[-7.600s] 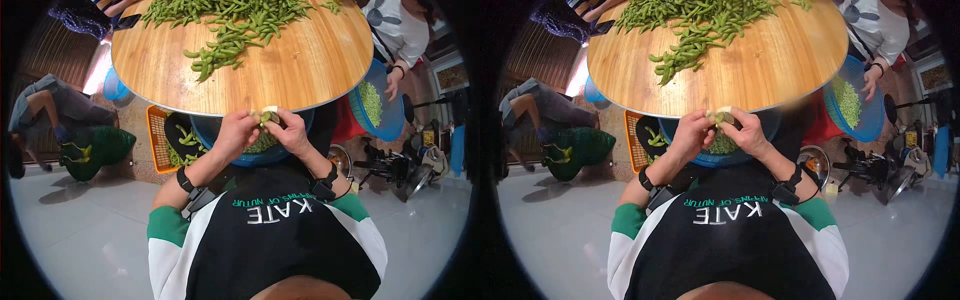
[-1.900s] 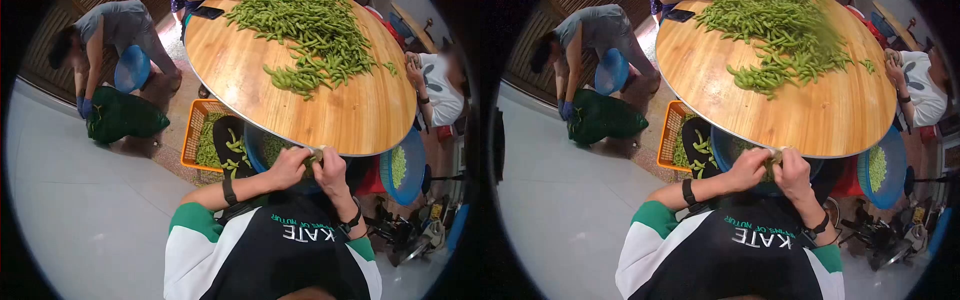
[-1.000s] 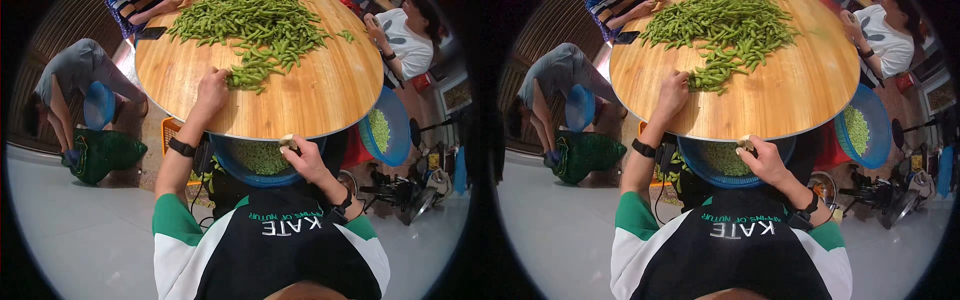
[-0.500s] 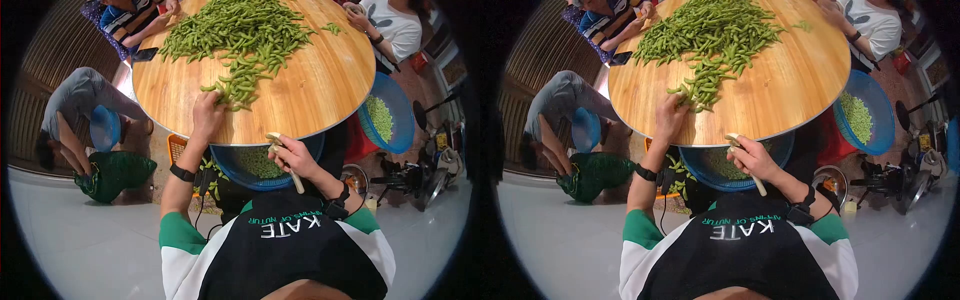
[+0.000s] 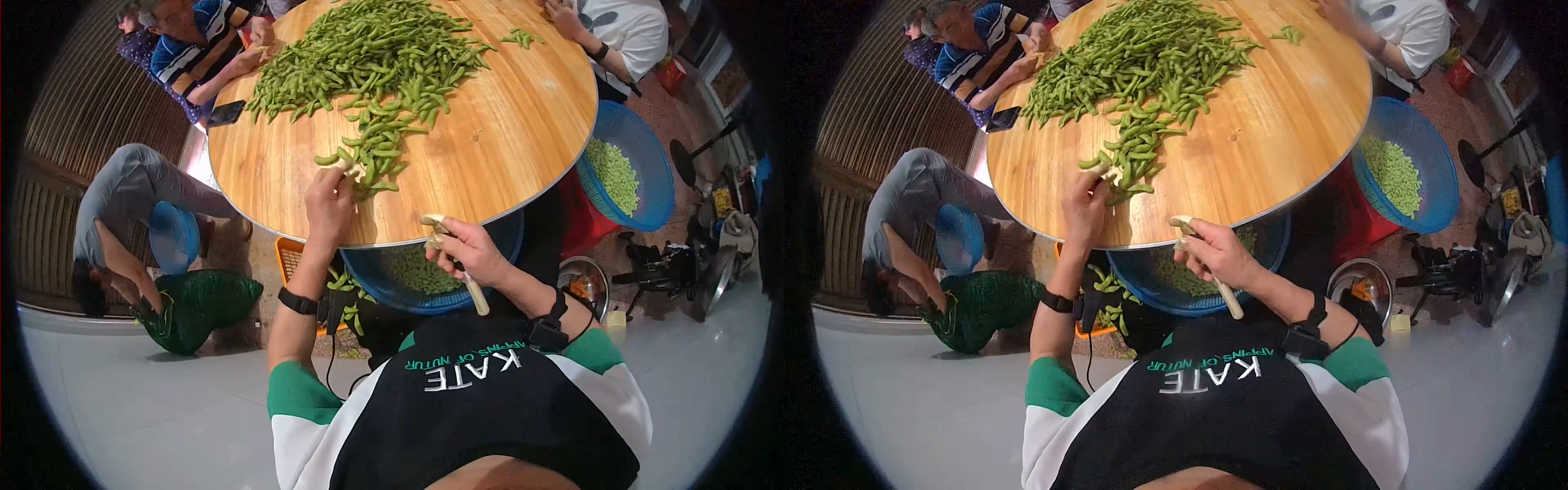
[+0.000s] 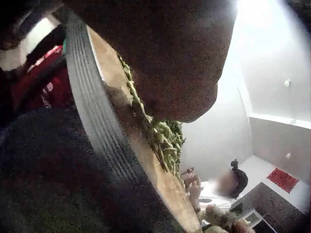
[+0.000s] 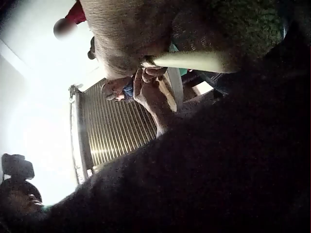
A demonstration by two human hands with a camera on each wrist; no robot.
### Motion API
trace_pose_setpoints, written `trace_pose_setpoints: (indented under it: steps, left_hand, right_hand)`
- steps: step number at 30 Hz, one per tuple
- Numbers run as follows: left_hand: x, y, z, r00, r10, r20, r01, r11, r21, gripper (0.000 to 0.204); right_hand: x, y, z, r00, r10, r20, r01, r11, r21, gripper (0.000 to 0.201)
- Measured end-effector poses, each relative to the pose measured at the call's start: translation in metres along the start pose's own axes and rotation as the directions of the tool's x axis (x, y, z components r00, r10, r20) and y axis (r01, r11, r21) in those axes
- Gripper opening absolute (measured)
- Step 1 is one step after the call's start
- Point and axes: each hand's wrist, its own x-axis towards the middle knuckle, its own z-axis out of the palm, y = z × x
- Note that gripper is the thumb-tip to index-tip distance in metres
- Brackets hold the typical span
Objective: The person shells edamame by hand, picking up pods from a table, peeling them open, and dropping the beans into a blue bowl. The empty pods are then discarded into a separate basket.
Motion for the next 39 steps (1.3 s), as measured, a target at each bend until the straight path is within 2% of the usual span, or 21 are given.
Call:
trace_pose_setpoints:
  steps: [1, 2, 3, 4, 6, 7, 8, 11, 13, 14, 16, 20, 27, 29, 32, 33, 35, 37, 39]
  left_hand:
    - [-0.001, 0.005, 0.003, 0.994, -0.103, -0.048, 0.082, 0.943, -0.323, 0.021]
    - [-0.002, 0.01, 0.006, 0.975, -0.215, -0.053, 0.138, 0.778, -0.613, 0.022]
    - [-0.005, 0.03, -0.001, 0.955, -0.287, 0.081, 0.239, 0.575, -0.783, 0.02]
    - [-0.011, 0.045, -0.002, 0.953, -0.289, 0.095, 0.251, 0.568, -0.784, 0.02]
    - [-0.022, 0.072, 0.0, 0.929, -0.286, 0.235, 0.326, 0.331, -0.886, 0.02]
    - [-0.026, 0.087, 0.002, 0.907, -0.308, 0.288, 0.375, 0.278, -0.884, 0.021]
    - [-0.034, 0.085, 0.008, 0.895, -0.286, 0.343, 0.416, 0.255, -0.873, 0.021]
    - [-0.043, 0.099, 0.016, 0.89, -0.315, 0.331, 0.417, 0.265, -0.869, 0.022]
    - [-0.044, 0.1, 0.013, 0.843, -0.281, 0.458, 0.516, 0.187, -0.836, 0.017]
    - [-0.044, 0.099, 0.012, 0.841, -0.284, 0.46, 0.519, 0.182, -0.835, 0.017]
    - [-0.045, 0.096, 0.011, 0.835, -0.309, 0.455, 0.544, 0.339, -0.768, 0.012]
    - [-0.053, 0.092, 0.016, 0.812, -0.288, 0.507, 0.579, 0.295, -0.76, 0.012]
    - [-0.059, 0.086, 0.017, 0.856, -0.24, 0.458, 0.514, 0.31, -0.799, 0.011]
    - [-0.062, 0.086, 0.017, 0.85, -0.245, 0.466, 0.521, 0.256, -0.815, 0.01]
    - [-0.066, 0.086, 0.021, 0.863, -0.238, 0.445, 0.492, 0.205, -0.846, 0.009]
    - [-0.068, 0.086, 0.022, 0.863, -0.24, 0.444, 0.492, 0.204, -0.846, 0.009]
    - [-0.071, 0.087, 0.025, 0.875, -0.286, 0.391, 0.464, 0.266, -0.845, 0.01]
    - [-0.072, 0.087, 0.03, 0.895, -0.267, 0.357, 0.429, 0.292, -0.855, 0.011]
    - [-0.07, 0.086, 0.029, 0.914, -0.249, 0.32, 0.389, 0.316, -0.865, 0.012]
  right_hand:
    - [0.001, 0.0, 0.0, 1.0, 0.018, 0.007, -0.019, 0.999, 0.036, 0.033]
    - [0.002, -0.001, 0.001, 1.0, 0.015, -0.003, -0.015, 0.999, 0.043, 0.033]
    - [0.003, -0.004, 0.002, 1.0, 0.02, -0.007, -0.019, 0.994, 0.104, 0.034]
    - [0.002, -0.005, 0.004, 0.999, 0.03, -0.009, -0.029, 0.986, 0.163, 0.034]
    - [0.002, -0.008, 0.009, 1.0, 0.009, -0.003, -0.008, 0.972, 0.236, 0.033]
    - [0.003, -0.008, 0.01, 1.0, -0.024, 0.008, 0.02, 0.951, 0.307, 0.032]
    - [0.003, -0.007, 0.011, 1.0, -0.017, 0.0, 0.017, 0.951, 0.309, 0.032]
    - [0.003, -0.004, 0.008, 0.997, -0.057, 0.057, 0.034, 0.939, 0.342, 0.035]
    - [0.001, -0.002, 0.006, 0.996, -0.063, 0.07, 0.036, 0.942, 0.333, 0.036]
    - [0.0, -0.002, 0.005, 0.996, -0.056, 0.07, 0.03, 0.943, 0.333, 0.036]
    - [-0.002, -0.003, 0.003, 0.992, -0.056, 0.115, 0.006, 0.921, 0.39, 0.038]
    - [-0.004, -0.007, 0.007, 0.987, -0.075, 0.144, 0.015, 0.926, 0.377, 0.039]
    - [-0.006, -0.009, 0.005, 0.983, -0.023, 0.182, -0.045, 0.932, 0.36, 0.045]
    - [-0.006, -0.009, 0.005, 0.981, -0.018, 0.194, -0.054, 0.931, 0.36, 0.047]
    - [-0.007, -0.008, 0.008, 0.98, -0.048, 0.192, -0.033, 0.916, 0.399, 0.04]
    - [-0.007, -0.007, 0.01, 0.99, -0.031, 0.14, -0.023, 0.93, 0.368, 0.039]
    - [-0.007, -0.004, 0.014, 0.996, -0.014, 0.088, -0.016, 0.943, 0.332, 0.038]
    - [-0.007, 0.001, 0.017, 0.999, -0.046, -0.028, 0.052, 0.968, 0.246, 0.037]
    - [-0.005, 0.001, 0.015, 1.0, -0.019, -0.002, 0.019, 0.952, 0.306, 0.037]
